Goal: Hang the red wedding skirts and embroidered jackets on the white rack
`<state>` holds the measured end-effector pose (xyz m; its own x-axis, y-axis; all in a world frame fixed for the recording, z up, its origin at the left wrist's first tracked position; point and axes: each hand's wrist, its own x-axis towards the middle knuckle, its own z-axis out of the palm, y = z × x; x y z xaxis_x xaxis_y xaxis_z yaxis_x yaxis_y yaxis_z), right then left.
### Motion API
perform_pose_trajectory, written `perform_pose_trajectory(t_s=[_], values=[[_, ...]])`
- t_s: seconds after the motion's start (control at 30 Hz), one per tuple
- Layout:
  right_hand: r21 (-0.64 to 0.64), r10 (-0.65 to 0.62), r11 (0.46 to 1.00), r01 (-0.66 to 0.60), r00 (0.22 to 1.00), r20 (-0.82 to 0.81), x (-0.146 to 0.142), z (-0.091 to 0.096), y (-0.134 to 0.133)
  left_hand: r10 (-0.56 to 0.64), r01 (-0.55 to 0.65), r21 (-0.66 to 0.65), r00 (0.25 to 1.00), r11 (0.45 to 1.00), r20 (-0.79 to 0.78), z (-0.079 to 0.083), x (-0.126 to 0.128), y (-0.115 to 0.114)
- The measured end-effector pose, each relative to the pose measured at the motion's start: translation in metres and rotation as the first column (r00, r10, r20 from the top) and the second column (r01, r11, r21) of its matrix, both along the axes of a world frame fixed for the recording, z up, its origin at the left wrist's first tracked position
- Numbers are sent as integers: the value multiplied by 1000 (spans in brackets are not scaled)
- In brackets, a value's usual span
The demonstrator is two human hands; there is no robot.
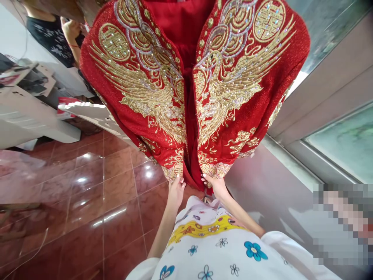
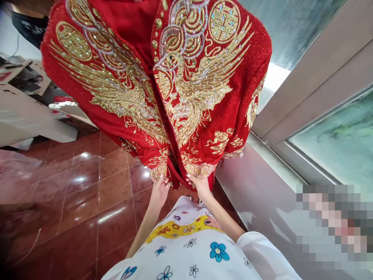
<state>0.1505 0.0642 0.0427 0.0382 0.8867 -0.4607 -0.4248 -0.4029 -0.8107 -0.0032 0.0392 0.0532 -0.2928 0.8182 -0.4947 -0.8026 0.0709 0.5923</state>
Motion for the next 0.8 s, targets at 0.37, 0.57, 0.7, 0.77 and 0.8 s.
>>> perform_pose_trajectory(t_s=[0.37,0.57,0.7,0.77,0.8], values=[[-76,-32,997,19,986,-163,-13,22,-8,-36,36,7,998,999,42,-4,36,7],[-72,-107,993,91,959,-262,-21,26,-10,-173,170,41,983,985,64,4,54,6],[-92,-126,990,103,948,-293,-23,23,-11,-179,176,52,982,983,64,10,59,7],[-102,-124,990,97,945,-303,-23,24,-11,-186,182,60,980,982,76,11,60,8],[-104,-124,990,97,943,-308,-24,25,-11,-186,181,63,979,981,83,12,60,8]])
